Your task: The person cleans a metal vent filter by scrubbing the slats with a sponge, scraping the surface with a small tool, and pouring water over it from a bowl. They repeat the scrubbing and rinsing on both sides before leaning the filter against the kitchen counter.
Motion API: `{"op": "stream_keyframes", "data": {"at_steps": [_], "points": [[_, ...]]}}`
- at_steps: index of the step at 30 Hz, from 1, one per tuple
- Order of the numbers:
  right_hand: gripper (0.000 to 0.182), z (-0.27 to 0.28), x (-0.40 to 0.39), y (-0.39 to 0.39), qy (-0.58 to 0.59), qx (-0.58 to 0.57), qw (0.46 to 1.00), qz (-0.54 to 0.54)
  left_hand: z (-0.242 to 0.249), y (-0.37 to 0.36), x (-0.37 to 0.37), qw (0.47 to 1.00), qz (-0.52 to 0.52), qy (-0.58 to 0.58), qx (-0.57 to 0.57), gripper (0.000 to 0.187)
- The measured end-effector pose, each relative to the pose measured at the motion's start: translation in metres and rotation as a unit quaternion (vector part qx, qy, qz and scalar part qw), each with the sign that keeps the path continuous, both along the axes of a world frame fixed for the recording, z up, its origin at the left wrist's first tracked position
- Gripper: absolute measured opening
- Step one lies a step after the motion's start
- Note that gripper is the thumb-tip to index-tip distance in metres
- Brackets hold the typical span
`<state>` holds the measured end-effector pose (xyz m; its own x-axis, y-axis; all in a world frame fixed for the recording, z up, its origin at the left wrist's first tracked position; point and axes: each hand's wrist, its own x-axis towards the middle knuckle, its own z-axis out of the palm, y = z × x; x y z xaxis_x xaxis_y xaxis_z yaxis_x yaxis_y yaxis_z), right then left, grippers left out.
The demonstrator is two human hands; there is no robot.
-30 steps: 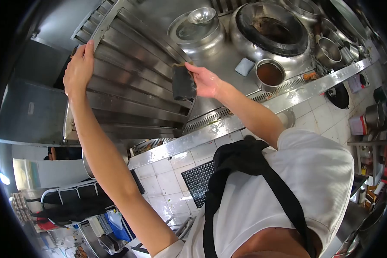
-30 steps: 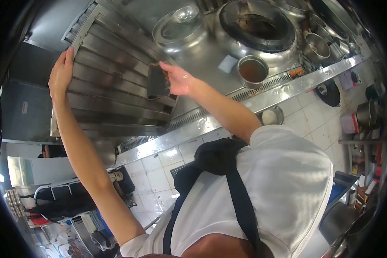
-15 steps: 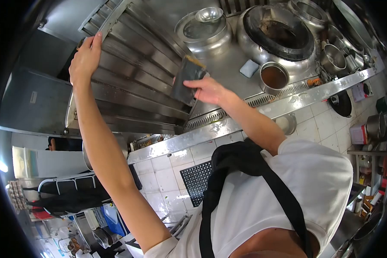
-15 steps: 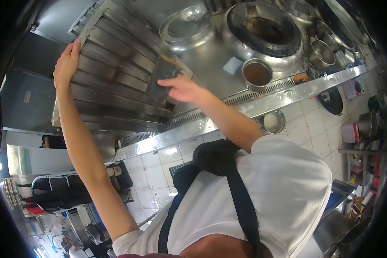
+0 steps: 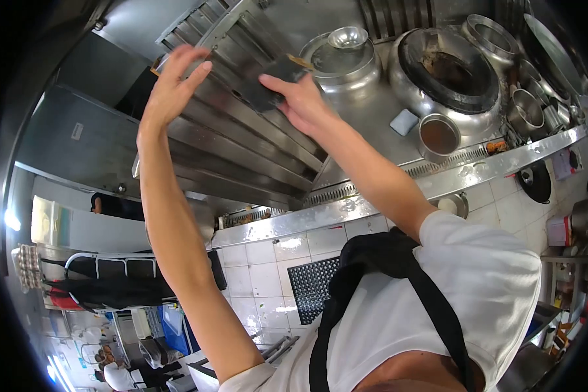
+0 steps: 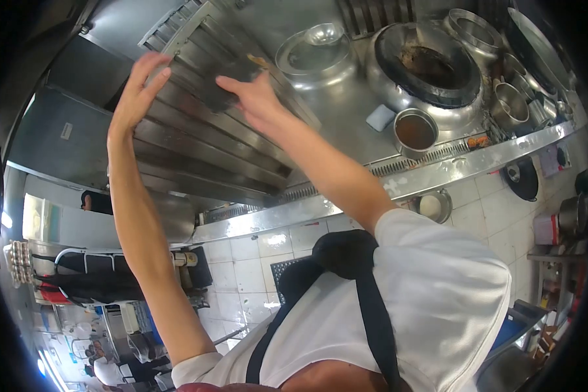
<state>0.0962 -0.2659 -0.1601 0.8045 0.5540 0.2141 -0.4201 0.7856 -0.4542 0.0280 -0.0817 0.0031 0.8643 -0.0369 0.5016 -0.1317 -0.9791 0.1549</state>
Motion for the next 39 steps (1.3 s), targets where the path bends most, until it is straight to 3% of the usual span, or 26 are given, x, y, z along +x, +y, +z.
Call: {"op": "stream_keyframes", "data": {"at_steps": [1, 5, 8, 9, 12, 14, 15, 16, 17, 19, 23, 26, 29, 33, 35, 39], "points": [[0.085, 0.023, -0.008, 0.004, 0.017, -0.016, 0.999, -0.046, 0.004, 0.002, -0.001, 0.996, 0.021, 0.079, -0.042, 0.069], [0.103, 0.054, -0.007, 0.027, -0.029, 0.015, 0.991, -0.130, 0.016, -0.029, -0.012, 0.982, 0.126, 0.118, -0.076, 0.059], [0.098, 0.039, 0.006, 0.051, -0.110, 0.004, 0.977, -0.184, 0.014, -0.014, -0.008, 0.979, 0.031, 0.123, -0.161, 0.060], [0.094, 0.037, 0.007, 0.055, -0.121, -0.050, 0.967, -0.220, 0.016, -0.018, -0.009, 0.979, 0.027, 0.123, -0.160, 0.060], [0.088, 0.037, 0.001, 0.057, -0.050, -0.011, 0.982, -0.180, 0.021, -0.019, -0.004, 0.976, 0.055, 0.184, -0.108, 0.053], [0.090, 0.033, -0.007, 0.043, -0.070, -0.055, 0.979, -0.182, 0.016, -0.007, 0.003, 0.978, 0.056, 0.180, -0.086, 0.045], [0.091, 0.027, -0.014, 0.030, -0.185, -0.171, 0.927, -0.279, 0.018, -0.007, 0.003, 0.973, 0.054, 0.197, -0.104, 0.039], [0.092, 0.021, -0.022, 0.018, -0.291, -0.282, 0.839, -0.363, 0.018, -0.008, 0.001, 0.973, 0.055, 0.200, -0.100, 0.039], [0.092, 0.015, -0.025, 0.009, -0.295, -0.278, 0.838, -0.365, 0.020, -0.008, 0.000, 0.973, 0.054, 0.195, -0.113, 0.039], [0.091, 0.004, -0.025, -0.002, -0.516, -0.393, 0.552, -0.525, 0.024, -0.008, -0.001, 0.973, 0.055, 0.182, -0.131, 0.038], [0.075, 0.006, 0.000, 0.028, -0.559, -0.301, 0.558, -0.535, 0.027, -0.011, -0.004, 0.963, 0.045, 0.209, -0.164, 0.036], [0.070, 0.023, 0.011, 0.041, -0.594, -0.272, 0.518, -0.551, 0.038, -0.013, -0.008, 0.957, 0.012, 0.236, -0.170, 0.037], [0.069, 0.026, 0.014, 0.041, -0.602, -0.253, 0.523, -0.549, 0.028, -0.015, -0.013, 0.956, -0.011, 0.218, -0.196, 0.040], [0.050, -0.008, 0.009, 0.037, -0.481, -0.325, 0.637, -0.507, 0.017, 0.002, -0.007, 0.979, -0.003, 0.074, -0.189, 0.035], [0.052, -0.021, 0.003, 0.034, -0.452, -0.456, 0.683, -0.347, 0.013, 0.012, -0.002, 0.980, 0.035, 0.014, -0.195, 0.033], [0.049, -0.013, 0.012, 0.057, -0.466, -0.415, 0.651, -0.433, 0.006, 0.011, 0.013, 0.982, 0.149, 0.035, -0.107, 0.038]]}}
